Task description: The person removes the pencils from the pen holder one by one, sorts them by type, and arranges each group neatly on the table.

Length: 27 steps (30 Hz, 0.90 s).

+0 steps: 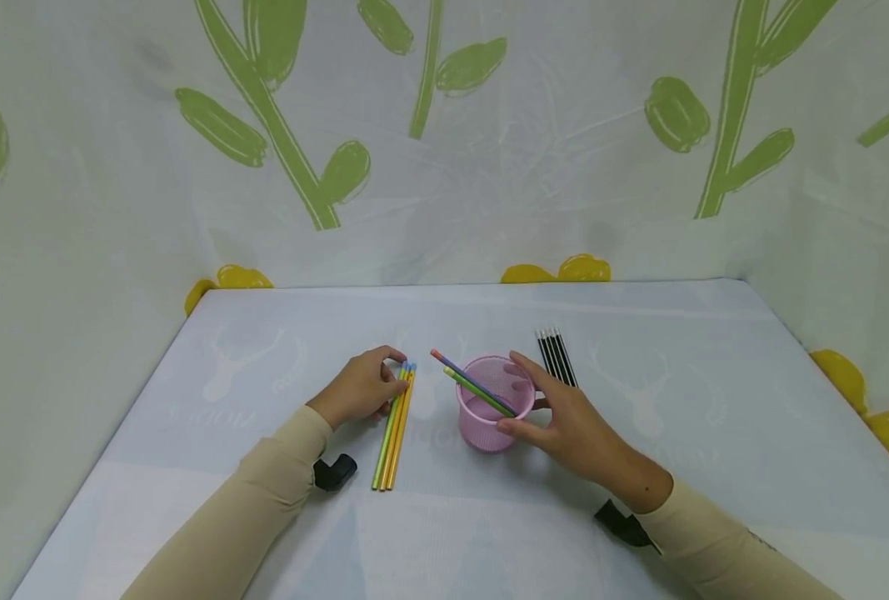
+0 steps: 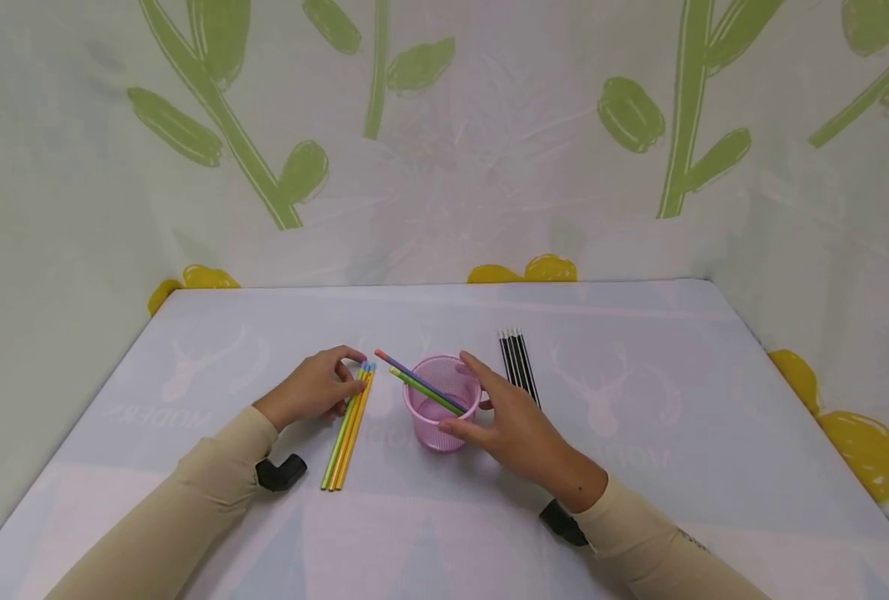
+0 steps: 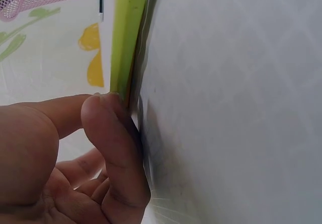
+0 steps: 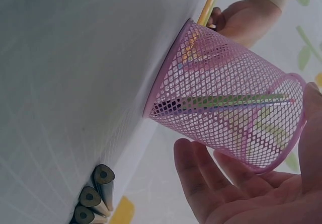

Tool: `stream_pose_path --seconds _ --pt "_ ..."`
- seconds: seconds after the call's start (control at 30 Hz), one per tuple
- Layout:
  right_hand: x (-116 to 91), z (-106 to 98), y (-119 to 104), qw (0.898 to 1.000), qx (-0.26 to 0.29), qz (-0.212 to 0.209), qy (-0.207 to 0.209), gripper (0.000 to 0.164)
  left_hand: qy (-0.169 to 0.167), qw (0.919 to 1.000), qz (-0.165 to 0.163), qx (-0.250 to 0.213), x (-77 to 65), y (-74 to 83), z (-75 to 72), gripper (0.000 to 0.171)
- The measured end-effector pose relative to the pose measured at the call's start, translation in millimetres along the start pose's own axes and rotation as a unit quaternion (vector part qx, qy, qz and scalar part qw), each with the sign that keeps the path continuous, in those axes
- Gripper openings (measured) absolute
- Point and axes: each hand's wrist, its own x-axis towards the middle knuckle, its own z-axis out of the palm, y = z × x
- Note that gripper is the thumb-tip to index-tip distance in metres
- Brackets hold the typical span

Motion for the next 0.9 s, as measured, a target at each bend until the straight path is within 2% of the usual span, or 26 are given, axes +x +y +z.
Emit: stream_pose_path --seconds 0.63,0.8,0.9 --pt "0 1 0 1.0 -0.002 0.003 -0.002 0.09 0.007 0.9997 -0.012 0.021 -0.3 -0.7 2.5 0.048" --pt "0 1 0 1.0 -0.003 -0.002 0.0 0.09 0.045 0.9975 0.015 0.053 -5.5 2.9 -0.1 0.048" --pt "0 1 1 1.0 -0.002 -0.002 0.002 0.09 0.07 0.9953 0.042 0.053 -11.4 7.3 -0.4 0.045"
